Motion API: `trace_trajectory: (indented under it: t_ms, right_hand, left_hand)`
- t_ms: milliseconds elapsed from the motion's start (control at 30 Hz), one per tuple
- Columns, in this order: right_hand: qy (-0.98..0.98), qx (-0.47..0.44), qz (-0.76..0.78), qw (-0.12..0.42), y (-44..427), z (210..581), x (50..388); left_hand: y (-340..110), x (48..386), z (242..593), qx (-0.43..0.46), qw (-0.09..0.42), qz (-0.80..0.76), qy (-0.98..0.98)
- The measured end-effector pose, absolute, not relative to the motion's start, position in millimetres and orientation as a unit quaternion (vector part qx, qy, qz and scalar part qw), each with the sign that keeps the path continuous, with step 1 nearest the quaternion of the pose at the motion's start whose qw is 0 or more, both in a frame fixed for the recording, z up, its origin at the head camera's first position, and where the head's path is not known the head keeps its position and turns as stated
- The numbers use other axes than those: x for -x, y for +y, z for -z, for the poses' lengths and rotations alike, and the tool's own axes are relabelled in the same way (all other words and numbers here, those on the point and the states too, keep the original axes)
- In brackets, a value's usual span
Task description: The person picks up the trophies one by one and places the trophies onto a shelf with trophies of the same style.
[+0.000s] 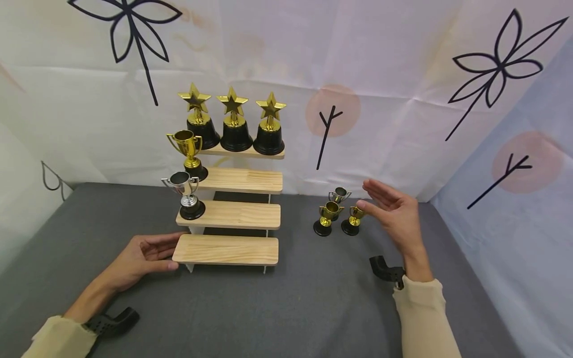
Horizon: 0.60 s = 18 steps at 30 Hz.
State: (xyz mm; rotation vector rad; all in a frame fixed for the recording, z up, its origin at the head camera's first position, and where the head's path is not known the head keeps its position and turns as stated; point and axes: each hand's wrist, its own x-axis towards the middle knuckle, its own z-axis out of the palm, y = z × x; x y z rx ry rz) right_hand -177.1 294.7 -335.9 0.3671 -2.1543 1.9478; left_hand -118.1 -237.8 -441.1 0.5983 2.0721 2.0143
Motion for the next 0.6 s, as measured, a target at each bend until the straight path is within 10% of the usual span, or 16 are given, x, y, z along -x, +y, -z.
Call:
trace_trajectory:
  t_ms: [600]
  right_hand:
    - [-0.675, -0.173, -0.717, 0.016, 332.9, 380.1, 194.1]
  left_hand:
    - [-235.7, 117.6, 438.6, -0.193, 0.101, -0.676, 0.704]
